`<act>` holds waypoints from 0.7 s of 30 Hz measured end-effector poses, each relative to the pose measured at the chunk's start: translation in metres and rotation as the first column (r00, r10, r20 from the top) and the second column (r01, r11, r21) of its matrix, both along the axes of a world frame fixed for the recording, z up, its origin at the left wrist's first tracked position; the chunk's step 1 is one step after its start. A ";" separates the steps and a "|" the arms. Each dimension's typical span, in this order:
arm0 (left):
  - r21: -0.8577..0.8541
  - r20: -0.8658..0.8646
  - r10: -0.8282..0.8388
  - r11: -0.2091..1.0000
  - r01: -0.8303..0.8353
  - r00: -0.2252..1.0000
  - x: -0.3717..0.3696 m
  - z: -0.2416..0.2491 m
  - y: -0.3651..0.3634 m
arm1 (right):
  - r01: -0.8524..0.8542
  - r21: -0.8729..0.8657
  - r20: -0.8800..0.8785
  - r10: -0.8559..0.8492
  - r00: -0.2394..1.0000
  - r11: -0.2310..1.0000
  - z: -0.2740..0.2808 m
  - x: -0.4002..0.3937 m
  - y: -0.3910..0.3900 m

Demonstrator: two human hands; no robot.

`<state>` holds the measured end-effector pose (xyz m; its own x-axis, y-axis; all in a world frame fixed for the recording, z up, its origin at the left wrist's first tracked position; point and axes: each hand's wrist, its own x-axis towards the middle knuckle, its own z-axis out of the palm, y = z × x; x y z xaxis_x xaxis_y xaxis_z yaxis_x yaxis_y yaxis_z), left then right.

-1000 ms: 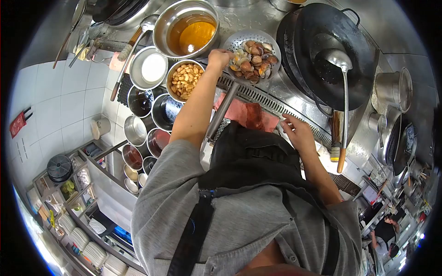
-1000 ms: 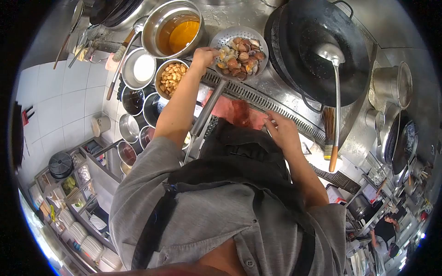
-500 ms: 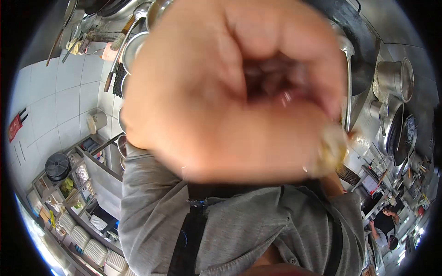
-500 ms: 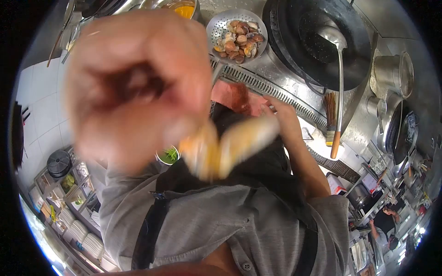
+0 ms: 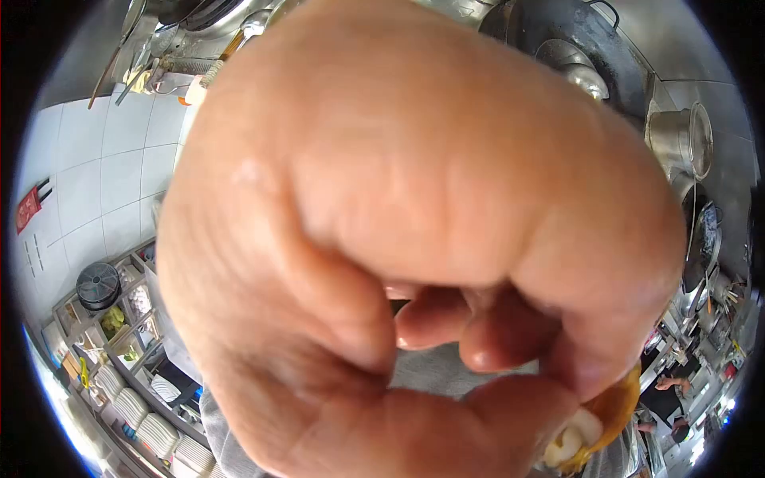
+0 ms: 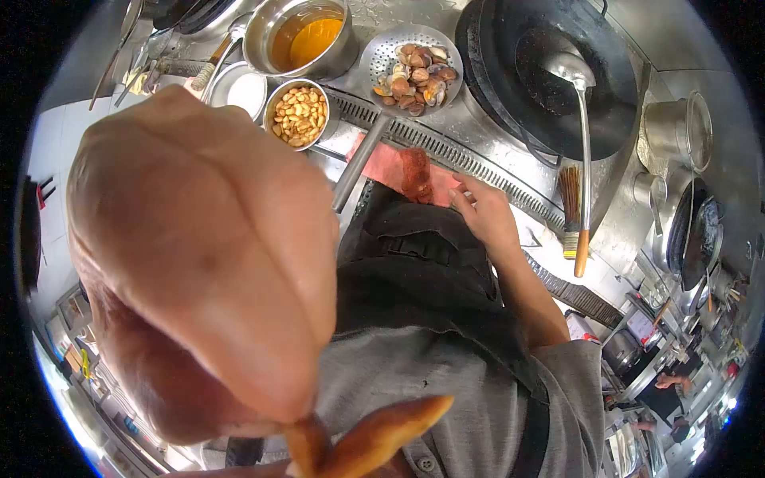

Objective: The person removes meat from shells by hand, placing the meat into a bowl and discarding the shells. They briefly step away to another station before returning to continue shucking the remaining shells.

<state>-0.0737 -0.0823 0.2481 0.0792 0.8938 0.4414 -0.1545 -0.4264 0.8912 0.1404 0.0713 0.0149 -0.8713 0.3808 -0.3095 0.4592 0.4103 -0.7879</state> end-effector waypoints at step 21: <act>-0.367 -0.925 -0.051 0.368 -0.854 0.376 -0.089 -0.409 0.044 | -0.068 0.156 -0.073 0.080 0.994 0.985 0.046 0.000 -0.009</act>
